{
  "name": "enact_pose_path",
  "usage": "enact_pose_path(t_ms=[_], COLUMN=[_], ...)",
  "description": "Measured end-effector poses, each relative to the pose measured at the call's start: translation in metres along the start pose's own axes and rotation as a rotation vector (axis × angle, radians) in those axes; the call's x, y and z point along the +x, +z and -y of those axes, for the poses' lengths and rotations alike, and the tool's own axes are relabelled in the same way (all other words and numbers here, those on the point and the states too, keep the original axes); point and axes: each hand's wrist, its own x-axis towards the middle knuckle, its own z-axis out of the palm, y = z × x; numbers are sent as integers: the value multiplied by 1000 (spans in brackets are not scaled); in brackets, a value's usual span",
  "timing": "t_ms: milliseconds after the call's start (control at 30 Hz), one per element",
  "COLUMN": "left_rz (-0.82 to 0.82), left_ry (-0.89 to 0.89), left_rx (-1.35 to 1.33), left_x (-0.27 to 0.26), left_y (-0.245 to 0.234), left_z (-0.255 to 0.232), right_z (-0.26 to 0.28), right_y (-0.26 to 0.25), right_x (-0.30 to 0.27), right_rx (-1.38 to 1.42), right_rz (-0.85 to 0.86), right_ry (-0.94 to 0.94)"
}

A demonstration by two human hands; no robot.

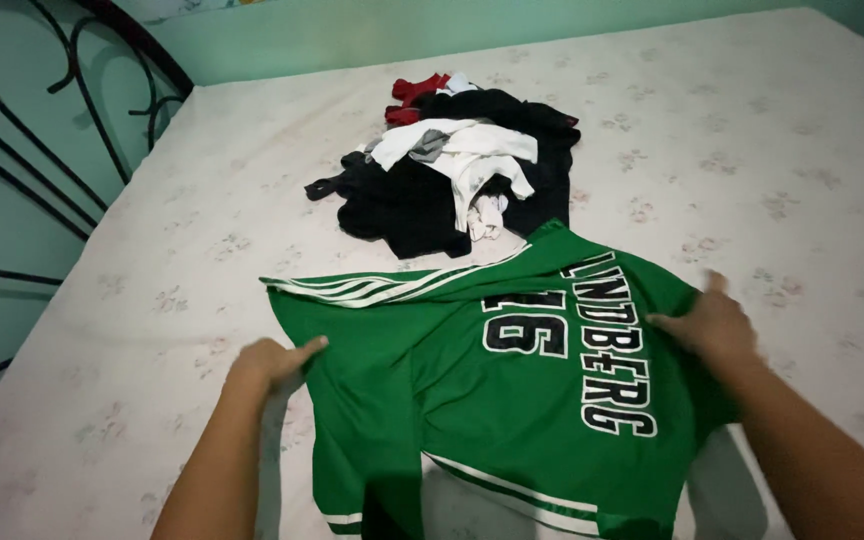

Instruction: Picking up a pile of clothes from a shelf and folding a green jersey on a bed.

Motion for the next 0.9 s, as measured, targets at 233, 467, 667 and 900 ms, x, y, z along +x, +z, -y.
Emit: enact_pose_path(t_ms=[233, 467, 667, 900], left_rz=[537, 255, -34, -171], left_ry=[41, -226, 108, 182], left_rx=[-397, -1034, -1288, -526], left_x=[26, 84, 80, 91], left_y=[19, -45, -82, 17], left_z=[29, 27, -20, 39], right_z=[-78, -29, 37, 8], right_y=[18, -49, -56, 10], right_x=[81, 102, 95, 81], right_rx=[-89, 424, 545, 415], right_rz=[444, 243, -21, 27], right_ry=[438, 479, 159, -153])
